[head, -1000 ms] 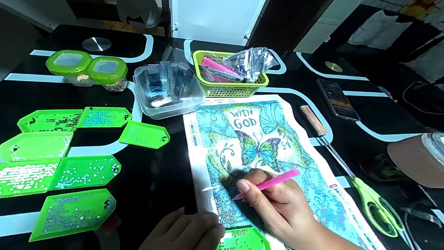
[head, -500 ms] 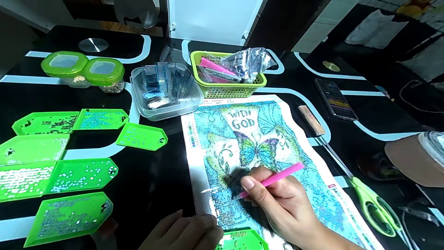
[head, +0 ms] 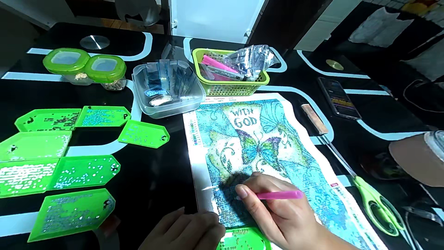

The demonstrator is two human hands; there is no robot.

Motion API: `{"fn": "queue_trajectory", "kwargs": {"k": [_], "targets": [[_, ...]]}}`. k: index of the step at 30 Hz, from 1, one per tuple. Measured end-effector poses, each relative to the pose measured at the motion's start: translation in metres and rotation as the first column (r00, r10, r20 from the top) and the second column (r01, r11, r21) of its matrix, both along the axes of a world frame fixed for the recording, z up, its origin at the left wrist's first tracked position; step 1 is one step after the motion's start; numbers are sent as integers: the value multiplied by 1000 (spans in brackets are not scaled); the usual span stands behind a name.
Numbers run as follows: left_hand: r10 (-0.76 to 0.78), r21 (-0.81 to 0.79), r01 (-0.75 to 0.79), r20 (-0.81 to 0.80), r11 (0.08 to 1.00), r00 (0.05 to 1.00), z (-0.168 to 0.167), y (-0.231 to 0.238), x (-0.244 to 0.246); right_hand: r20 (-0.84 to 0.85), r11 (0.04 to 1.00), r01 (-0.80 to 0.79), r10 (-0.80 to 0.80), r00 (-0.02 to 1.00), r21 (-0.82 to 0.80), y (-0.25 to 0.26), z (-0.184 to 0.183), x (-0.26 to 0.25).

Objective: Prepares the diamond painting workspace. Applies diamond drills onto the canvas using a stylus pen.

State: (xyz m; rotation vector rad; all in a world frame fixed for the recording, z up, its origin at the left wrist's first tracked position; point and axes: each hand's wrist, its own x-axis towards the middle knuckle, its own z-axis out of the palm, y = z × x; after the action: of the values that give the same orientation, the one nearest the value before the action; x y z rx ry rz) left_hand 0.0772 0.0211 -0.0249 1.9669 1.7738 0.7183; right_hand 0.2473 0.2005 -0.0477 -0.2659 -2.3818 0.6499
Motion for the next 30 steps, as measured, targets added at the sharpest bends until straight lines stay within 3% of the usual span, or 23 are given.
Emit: {"fn": "queue_trajectory", "kwargs": {"k": [2,8,13,21,30], "targets": [[0,0,0,3,1000,1000,0,0,0,2,1000,-11,11,1000,4,-1,1,0],[10,12,-10,-10,1000,1000,0,0,0,-2,964,-52,53,999,-261,7,0,3],[16,16,-16,2,1000,1000,-2,0,1,-142,891,-80,18,990,-447,10,2,8],[36,41,-35,-7,999,999,-5,0,1,-134,833,-367,343,930,-415,-7,3,9],[49,68,-47,-34,997,998,-7,0,3,-82,860,-410,405,910,-304,-13,0,5]]}}
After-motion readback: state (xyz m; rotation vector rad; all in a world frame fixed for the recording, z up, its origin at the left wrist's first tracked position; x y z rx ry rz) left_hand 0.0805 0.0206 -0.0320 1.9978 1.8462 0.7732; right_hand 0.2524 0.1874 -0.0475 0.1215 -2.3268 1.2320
